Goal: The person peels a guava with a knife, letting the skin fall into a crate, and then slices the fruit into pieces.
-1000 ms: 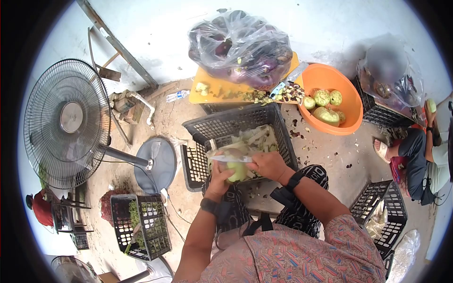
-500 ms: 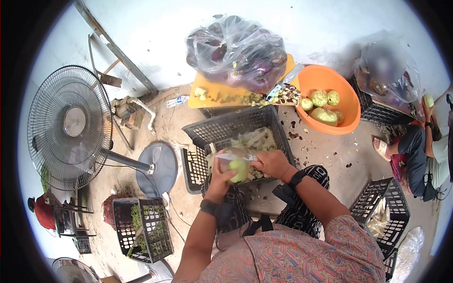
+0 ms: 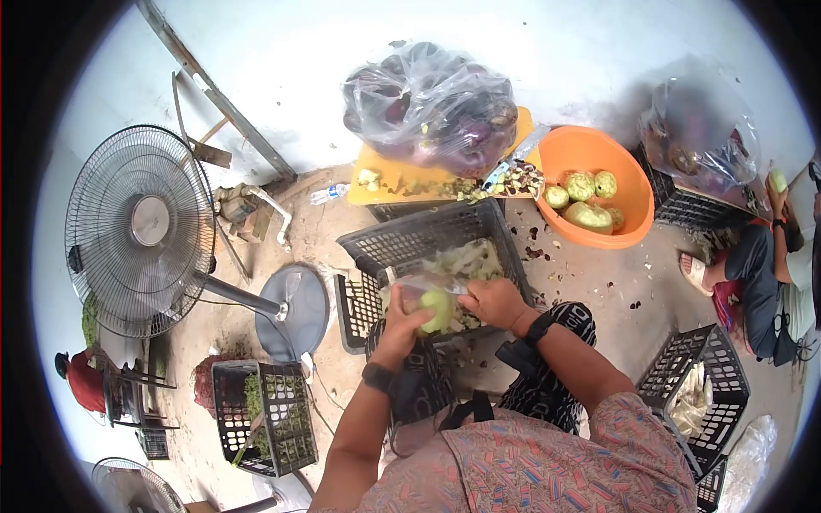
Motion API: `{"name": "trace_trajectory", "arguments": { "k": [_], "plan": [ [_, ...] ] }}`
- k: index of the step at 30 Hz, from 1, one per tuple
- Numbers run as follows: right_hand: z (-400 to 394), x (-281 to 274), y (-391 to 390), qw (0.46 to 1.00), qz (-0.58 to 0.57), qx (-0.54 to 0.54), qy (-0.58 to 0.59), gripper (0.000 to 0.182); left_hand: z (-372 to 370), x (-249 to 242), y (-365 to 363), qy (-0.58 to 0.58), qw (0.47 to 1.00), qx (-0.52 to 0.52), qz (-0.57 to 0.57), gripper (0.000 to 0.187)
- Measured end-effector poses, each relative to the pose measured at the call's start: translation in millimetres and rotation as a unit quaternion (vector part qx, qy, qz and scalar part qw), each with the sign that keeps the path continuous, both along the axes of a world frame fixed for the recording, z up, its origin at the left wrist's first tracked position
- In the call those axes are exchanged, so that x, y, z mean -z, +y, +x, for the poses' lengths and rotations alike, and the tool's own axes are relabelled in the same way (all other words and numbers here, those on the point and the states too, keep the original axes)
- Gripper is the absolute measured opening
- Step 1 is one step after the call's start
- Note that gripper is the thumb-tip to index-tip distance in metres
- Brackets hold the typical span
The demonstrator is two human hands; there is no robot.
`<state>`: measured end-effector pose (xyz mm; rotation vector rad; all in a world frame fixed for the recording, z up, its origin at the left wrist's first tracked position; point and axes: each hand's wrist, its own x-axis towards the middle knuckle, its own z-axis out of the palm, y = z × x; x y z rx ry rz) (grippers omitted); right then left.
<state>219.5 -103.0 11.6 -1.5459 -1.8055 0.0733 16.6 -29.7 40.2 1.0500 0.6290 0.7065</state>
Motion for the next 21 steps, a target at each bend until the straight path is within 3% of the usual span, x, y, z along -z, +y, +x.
{"name": "trace_trajectory", "arguments": {
  "k": [1, 10, 12, 14, 16, 21],
  "plan": [
    [-1, 1, 1, 1.000, 0.001, 0.000, -0.002, 0.030, 1, 6, 1, 0.033, 0.998, -0.009, 0.054, 0.064],
    [5, 7, 9, 1.000, -0.017, -0.012, -0.007, 0.033, 0, 32, 8, 0.008, 0.999, -0.021, 0.049, 0.073],
    [9, 10, 11, 0.998, -0.049, 0.015, -0.031, 0.034, -5, 36, 9, -0.001, 0.999, -0.052, 0.018, 0.076],
    [17, 12, 13, 0.996, -0.075, 0.034, -0.044, 0.034, -11, 16, 5, -0.115, 0.989, -0.048, -0.078, 0.078],
    [17, 9, 17, 0.992, -0.102, 0.050, -0.056, 0.034, -19, 16, 7, -0.115, 0.989, -0.063, -0.072, 0.076],
    [2, -4, 15, 0.991, -0.114, 0.041, 0.048, 0.033, -26, 20, 17, -0.191, 0.970, -0.074, -0.130, 0.073]
  ]
}}
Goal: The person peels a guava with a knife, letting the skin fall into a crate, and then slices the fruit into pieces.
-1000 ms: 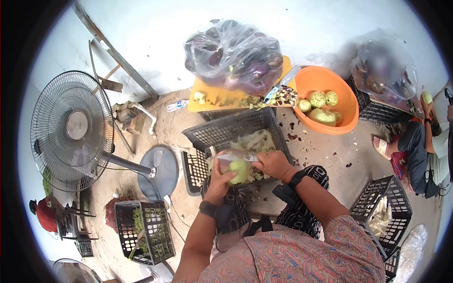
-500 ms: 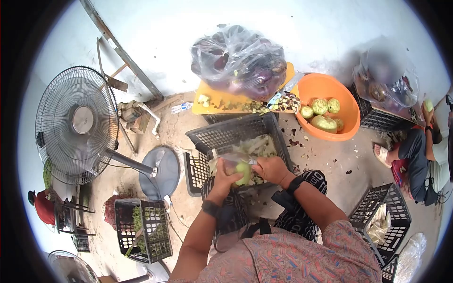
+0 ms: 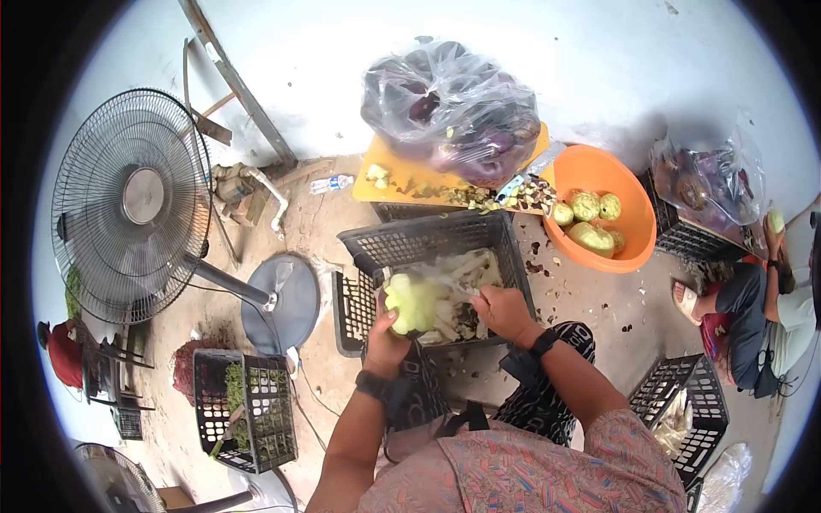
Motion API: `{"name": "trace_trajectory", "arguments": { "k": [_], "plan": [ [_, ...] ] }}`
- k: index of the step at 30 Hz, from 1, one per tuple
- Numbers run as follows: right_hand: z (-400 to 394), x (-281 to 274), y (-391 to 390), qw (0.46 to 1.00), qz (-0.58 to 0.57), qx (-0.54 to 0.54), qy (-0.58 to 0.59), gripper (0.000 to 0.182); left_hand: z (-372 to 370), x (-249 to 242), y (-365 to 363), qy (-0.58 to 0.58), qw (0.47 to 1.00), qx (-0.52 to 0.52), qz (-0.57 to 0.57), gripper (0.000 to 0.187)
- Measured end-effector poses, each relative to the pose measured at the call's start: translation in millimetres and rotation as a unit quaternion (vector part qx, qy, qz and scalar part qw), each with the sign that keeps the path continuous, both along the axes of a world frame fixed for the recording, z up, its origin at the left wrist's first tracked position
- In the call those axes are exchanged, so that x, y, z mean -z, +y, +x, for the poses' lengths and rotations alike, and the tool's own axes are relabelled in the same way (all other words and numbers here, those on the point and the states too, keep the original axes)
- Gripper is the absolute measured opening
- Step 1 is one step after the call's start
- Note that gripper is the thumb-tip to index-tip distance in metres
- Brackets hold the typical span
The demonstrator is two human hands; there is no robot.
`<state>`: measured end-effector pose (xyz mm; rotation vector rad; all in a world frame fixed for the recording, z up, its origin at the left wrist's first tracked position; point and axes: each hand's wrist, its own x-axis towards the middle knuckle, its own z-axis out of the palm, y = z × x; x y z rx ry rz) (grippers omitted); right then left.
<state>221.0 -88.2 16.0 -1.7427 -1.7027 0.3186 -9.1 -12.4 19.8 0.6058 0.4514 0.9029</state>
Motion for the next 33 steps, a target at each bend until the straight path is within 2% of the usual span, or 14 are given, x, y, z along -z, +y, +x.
{"name": "trace_trajectory", "arguments": {
  "k": [6, 9, 19, 33],
  "plan": [
    [-17, -1, 7, 0.995, 0.080, -0.061, -0.009, 0.030, 3, 4, 5, 0.021, 0.999, 0.024, 0.001, 0.074],
    [-18, -1, 10, 0.995, 0.070, -0.076, 0.000, 0.029, 3, 9, 6, 0.019, 0.999, 0.034, -0.002, 0.075],
    [-19, -2, 14, 0.994, 0.082, -0.070, 0.014, 0.029, 5, 14, 10, 0.016, 0.999, 0.033, -0.011, 0.078],
    [-13, 2, 5, 0.992, 0.105, -0.047, -0.060, 0.030, 14, 12, 5, 0.061, 0.998, 0.027, 0.023, 0.069]
  ]
}}
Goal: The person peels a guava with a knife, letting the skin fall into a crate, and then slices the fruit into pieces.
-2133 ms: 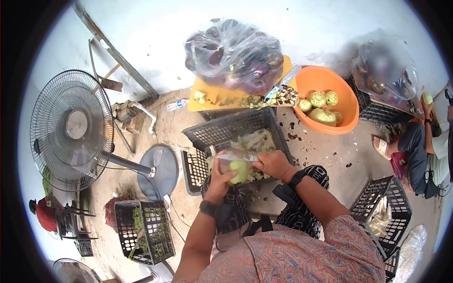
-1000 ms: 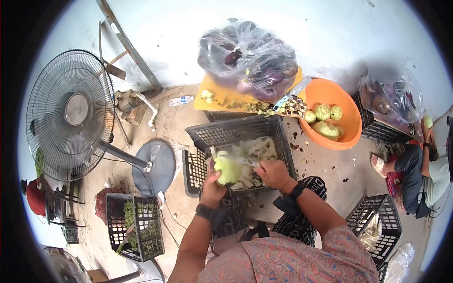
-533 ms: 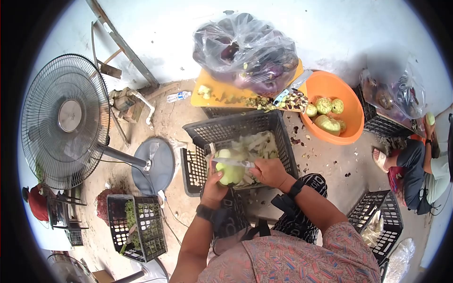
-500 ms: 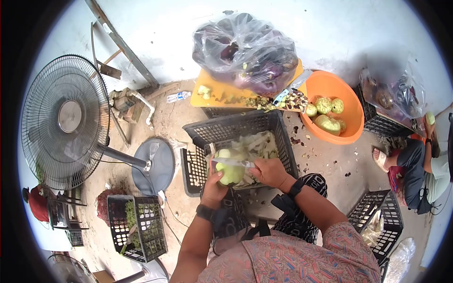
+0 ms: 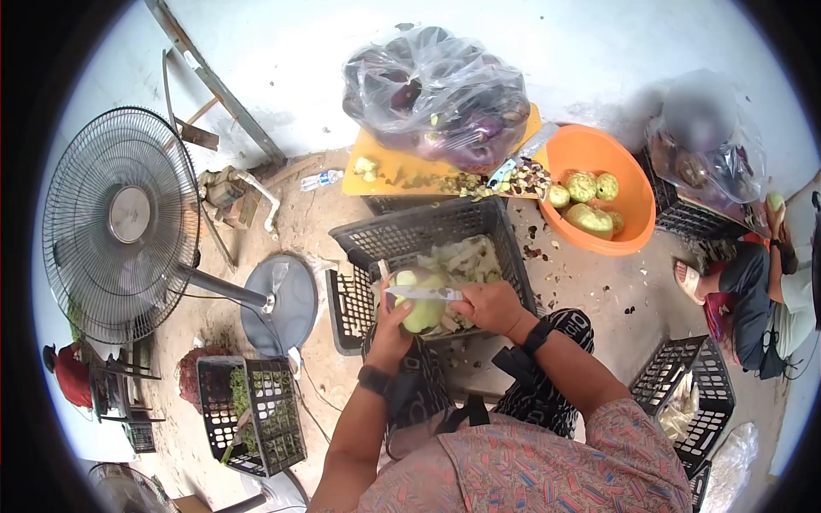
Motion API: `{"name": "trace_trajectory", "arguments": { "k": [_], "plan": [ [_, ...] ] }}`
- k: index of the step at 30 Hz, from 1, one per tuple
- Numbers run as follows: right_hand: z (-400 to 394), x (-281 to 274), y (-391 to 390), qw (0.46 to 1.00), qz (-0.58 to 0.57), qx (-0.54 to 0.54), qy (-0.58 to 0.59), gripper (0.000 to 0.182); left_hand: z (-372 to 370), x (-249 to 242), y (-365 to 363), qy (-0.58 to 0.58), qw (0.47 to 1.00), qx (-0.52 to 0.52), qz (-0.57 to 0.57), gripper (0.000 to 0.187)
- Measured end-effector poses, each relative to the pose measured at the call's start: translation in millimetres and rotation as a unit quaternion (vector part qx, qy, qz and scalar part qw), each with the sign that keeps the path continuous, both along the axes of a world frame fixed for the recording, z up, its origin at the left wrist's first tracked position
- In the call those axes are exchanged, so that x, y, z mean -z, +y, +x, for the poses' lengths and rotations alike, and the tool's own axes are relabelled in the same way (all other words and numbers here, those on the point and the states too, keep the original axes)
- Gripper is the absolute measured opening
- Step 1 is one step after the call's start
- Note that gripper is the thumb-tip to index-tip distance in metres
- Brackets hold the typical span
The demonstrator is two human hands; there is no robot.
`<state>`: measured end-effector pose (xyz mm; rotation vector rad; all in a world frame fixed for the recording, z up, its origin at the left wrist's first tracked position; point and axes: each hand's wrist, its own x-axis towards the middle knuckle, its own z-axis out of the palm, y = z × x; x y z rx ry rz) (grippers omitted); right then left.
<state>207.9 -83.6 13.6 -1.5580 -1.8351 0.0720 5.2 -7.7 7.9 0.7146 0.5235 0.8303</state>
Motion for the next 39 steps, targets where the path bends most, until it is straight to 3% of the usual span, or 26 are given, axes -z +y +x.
{"name": "trace_trajectory", "arguments": {
  "k": [18, 20, 24, 39],
  "plan": [
    [12, -7, -13, 0.998, 0.050, 0.018, -0.040, 0.029, 14, -12, -13, -0.001, 1.000, -0.005, -0.005, 0.074],
    [12, -5, -12, 0.998, 0.055, 0.017, -0.037, 0.029, 16, -10, -13, 0.059, 0.996, -0.011, 0.061, 0.075],
    [12, -7, -14, 0.997, 0.068, 0.019, -0.031, 0.028, 18, -10, -16, 0.073, 0.996, 0.010, 0.056, 0.075],
    [25, -3, -21, 0.999, 0.013, 0.015, -0.029, 0.030, 14, -20, -15, 0.036, 0.998, 0.029, 0.046, 0.082]
  ]
}}
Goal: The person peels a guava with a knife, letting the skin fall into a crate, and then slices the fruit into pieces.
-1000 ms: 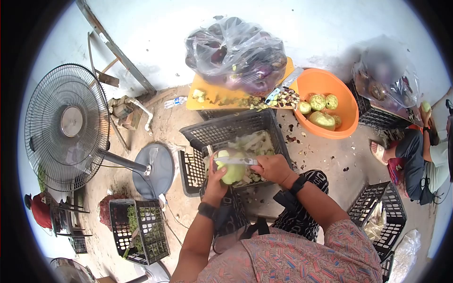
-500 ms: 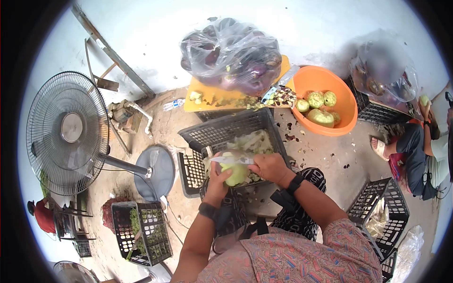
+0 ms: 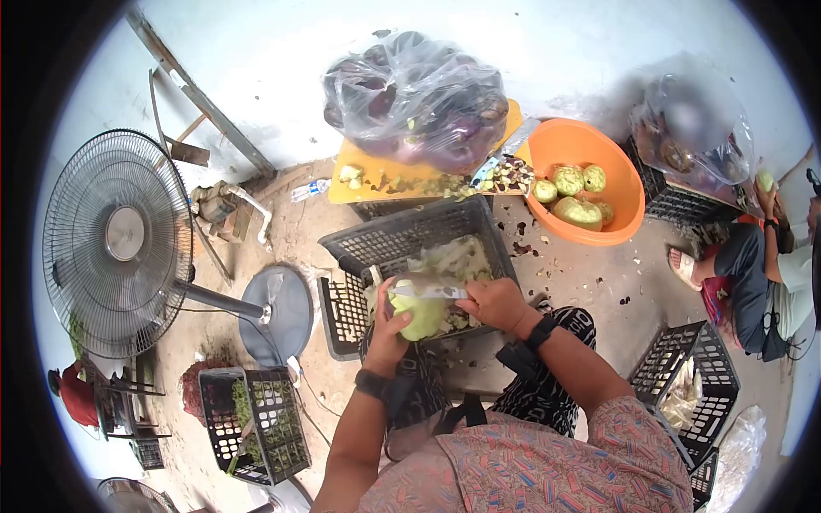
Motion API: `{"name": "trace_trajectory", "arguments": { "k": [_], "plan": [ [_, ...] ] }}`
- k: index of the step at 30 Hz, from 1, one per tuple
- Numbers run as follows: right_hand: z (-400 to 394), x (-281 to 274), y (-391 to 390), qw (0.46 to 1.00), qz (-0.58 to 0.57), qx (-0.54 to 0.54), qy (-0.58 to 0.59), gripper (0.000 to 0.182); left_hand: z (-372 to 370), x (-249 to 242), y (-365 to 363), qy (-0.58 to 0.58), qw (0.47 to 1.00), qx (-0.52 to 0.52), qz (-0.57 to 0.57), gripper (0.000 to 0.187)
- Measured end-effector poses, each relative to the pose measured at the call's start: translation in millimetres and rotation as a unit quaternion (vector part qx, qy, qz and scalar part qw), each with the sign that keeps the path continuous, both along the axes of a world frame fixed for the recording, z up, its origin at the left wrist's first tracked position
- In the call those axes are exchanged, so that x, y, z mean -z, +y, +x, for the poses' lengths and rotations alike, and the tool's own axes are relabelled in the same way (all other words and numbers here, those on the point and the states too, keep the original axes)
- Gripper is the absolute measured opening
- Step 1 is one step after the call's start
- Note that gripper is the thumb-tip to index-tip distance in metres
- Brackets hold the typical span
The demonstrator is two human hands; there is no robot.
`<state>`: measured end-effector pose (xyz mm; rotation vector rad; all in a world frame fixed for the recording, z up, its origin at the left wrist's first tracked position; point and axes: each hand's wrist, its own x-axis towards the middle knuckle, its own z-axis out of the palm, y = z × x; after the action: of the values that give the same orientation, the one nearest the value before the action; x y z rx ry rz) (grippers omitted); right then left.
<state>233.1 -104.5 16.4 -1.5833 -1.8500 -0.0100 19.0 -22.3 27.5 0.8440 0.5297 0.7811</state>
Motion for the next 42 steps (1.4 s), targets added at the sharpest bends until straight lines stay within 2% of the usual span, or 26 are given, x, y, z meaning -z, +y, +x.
{"name": "trace_trajectory", "arguments": {
  "k": [4, 14, 20, 23, 29, 31, 33, 37, 39, 42],
  "plan": [
    [-6, 5, 6, 1.000, 0.009, -0.016, -0.001, 0.030, -6, 17, 3, 0.057, 0.997, 0.022, 0.038, 0.088],
    [-4, 7, 9, 1.000, 0.007, -0.018, 0.020, 0.031, -8, 13, 3, 0.020, 0.999, 0.021, 0.027, 0.089],
    [-3, 4, 6, 1.000, 0.000, -0.019, 0.008, 0.032, -7, 14, 2, 0.024, 0.999, 0.021, 0.026, 0.088],
    [-6, 4, 7, 1.000, 0.005, -0.026, 0.000, 0.032, -9, 15, 2, 0.068, 0.996, 0.038, 0.040, 0.088],
    [-5, 8, 10, 1.000, 0.004, -0.027, 0.016, 0.030, -11, 14, 4, 0.042, 0.997, 0.052, 0.024, 0.087],
    [0, 9, 10, 1.000, 0.000, -0.018, 0.012, 0.030, -13, 11, 4, 0.031, 0.998, 0.054, -0.020, 0.086],
    [8, 10, 13, 0.998, -0.055, 0.020, 0.007, 0.030, -13, 7, 1, 0.005, 0.999, 0.040, 0.005, 0.085],
    [6, 10, 11, 0.999, -0.036, 0.015, 0.013, 0.030, -15, 6, 1, -0.006, 0.999, 0.046, 0.014, 0.088],
    [-1, 7, 11, 0.999, -0.030, 0.016, 0.038, 0.029, -12, 4, 1, 0.004, 0.999, 0.026, -0.032, 0.088],
    [-7, 5, 13, 0.998, 0.003, 0.009, 0.064, 0.028, -10, 8, 5, -0.009, 0.999, 0.009, -0.045, 0.079]
  ]
}}
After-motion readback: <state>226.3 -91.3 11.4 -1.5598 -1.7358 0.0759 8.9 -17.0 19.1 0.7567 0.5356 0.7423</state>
